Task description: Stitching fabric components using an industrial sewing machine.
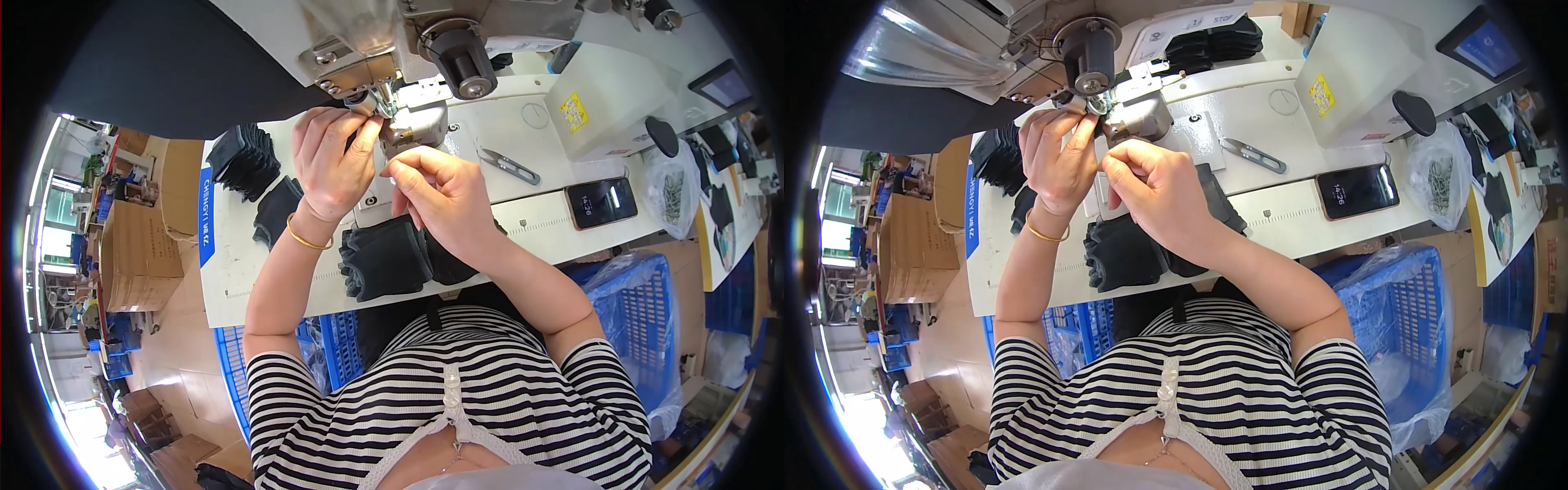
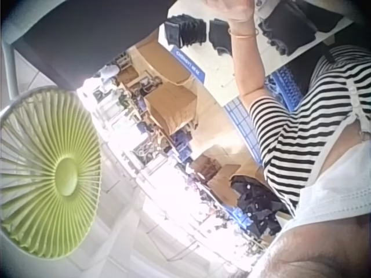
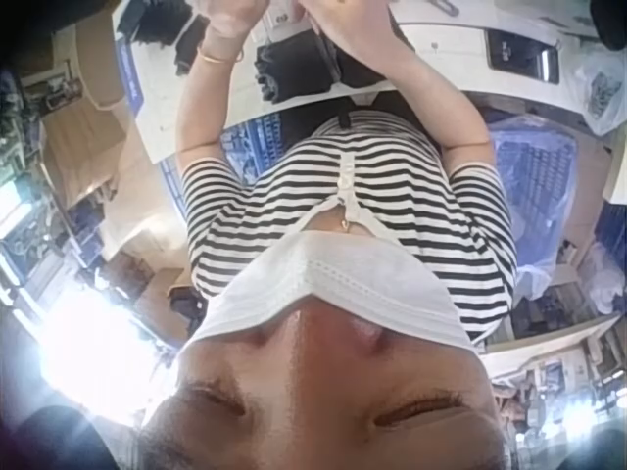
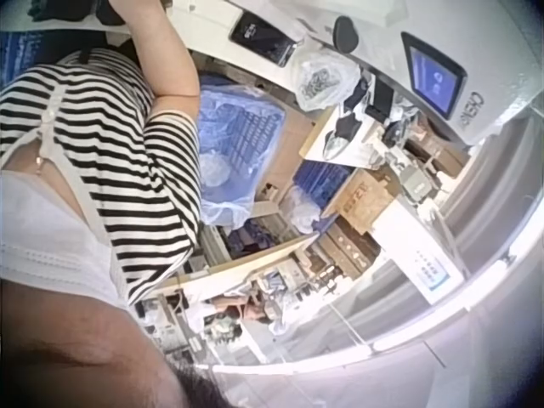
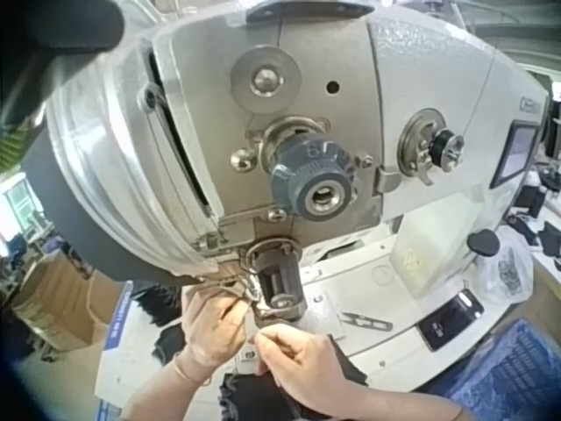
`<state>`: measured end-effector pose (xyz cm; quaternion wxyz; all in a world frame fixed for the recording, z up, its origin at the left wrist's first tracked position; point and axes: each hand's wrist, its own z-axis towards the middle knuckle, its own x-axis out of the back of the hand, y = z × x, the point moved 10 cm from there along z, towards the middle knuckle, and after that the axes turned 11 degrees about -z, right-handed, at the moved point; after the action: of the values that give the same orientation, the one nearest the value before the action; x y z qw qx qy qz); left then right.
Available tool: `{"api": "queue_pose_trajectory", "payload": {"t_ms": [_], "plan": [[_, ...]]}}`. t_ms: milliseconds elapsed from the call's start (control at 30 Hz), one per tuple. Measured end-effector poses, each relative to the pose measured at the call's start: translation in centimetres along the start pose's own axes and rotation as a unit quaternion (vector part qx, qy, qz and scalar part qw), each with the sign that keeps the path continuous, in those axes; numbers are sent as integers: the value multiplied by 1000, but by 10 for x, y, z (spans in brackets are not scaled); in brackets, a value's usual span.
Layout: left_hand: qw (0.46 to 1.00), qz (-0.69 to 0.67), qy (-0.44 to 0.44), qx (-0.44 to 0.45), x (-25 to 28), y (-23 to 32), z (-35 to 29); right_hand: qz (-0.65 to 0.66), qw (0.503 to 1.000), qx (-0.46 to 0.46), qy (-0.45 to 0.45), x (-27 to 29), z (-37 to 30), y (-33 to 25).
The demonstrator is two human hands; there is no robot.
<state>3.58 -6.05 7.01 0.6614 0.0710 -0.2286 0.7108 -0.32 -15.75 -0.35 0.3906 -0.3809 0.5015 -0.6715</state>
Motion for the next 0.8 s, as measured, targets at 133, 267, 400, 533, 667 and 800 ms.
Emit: {"api": "queue_pose_trajectory", "payload": {"t_ms": [133,267,400,533,667,800], "plan": [[1000,-1,3,-3,1,0,1,4,1000,8,-9,-3,-2,-2],[1000,7,6,-5,0,0,-1,9,1000,4,-14,-5,-4,-1],[1000,6,9,-6,0,-1,-1,-3,1000,-3,-23,-7,-6,3],[1000,3,10,-8,-1,-2,-1,-5,999,0,-37,-10,-8,5],[1000,5,10,-7,-1,-3,-3,-22,999,-2,-42,-11,-10,8],[1000,5,9,-7,-1,-4,-3,-30,998,-2,-49,-11,-15,10]]}}
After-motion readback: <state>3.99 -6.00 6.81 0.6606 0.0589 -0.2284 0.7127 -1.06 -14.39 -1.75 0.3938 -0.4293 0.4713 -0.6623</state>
